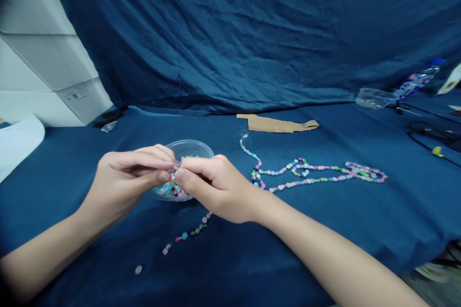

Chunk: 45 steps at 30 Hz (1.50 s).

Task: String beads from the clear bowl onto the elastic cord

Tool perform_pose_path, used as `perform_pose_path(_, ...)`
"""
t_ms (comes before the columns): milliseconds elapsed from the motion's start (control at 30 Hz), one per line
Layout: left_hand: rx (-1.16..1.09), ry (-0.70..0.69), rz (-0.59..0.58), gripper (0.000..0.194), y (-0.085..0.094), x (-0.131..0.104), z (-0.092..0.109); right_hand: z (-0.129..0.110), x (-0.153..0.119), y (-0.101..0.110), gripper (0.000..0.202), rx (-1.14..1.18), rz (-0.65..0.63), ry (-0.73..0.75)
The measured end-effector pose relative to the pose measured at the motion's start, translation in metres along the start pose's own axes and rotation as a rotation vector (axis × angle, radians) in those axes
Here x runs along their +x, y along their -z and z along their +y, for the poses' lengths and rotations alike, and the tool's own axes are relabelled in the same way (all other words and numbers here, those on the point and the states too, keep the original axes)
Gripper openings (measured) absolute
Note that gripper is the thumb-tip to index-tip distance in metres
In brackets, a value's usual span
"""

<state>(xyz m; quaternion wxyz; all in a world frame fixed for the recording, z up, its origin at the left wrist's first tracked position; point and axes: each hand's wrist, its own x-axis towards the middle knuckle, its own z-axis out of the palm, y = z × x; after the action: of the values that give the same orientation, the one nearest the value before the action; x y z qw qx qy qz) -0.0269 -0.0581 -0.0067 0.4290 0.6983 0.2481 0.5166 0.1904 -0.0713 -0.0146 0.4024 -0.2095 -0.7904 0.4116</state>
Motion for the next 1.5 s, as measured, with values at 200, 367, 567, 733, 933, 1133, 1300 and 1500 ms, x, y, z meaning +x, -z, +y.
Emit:
perform_pose_path(200,-0.007,0.038,-0.009,0.023,-0.001,-0.001,0.002,-0.001,0.001,0.000,0.039,-0.039,0.003,-0.075)
perform_pose_path(367,-0.066,0.057,-0.011,0.026,-0.002,0.002,0.012,-0.002,0.001,0.004,0.033,0.057,0.017,-0.075)
perform_pose_path(567,0.078,-0.020,-0.037,0.026,-0.009,0.010,0.028,-0.001,0.002,0.006,0.041,0.089,-0.027,0.029)
perform_pose_path(733,0.436,-0.013,-0.015,0.016,-0.002,0.034,0.018,0.002,0.007,0.006,0.038,0.313,0.187,0.018)
perform_pose_path(933,1.018,0.120,-0.727,0.008,0.005,0.066,-0.017,0.001,0.012,0.013,0.038,0.550,0.334,-0.096)
perform_pose_path(1133,1.016,0.148,-0.785,0.003,-0.001,0.068,-0.026,0.000,0.013,0.013,0.040,0.525,0.336,-0.120)
perform_pose_path(1300,0.939,0.060,-0.642,0.003,0.001,0.056,-0.007,-0.001,0.011,0.013,0.040,0.412,0.294,-0.099)
perform_pose_path(1500,0.269,0.268,-0.105,0.012,-0.002,0.024,0.011,0.003,0.006,0.010,0.037,0.004,0.186,0.024)
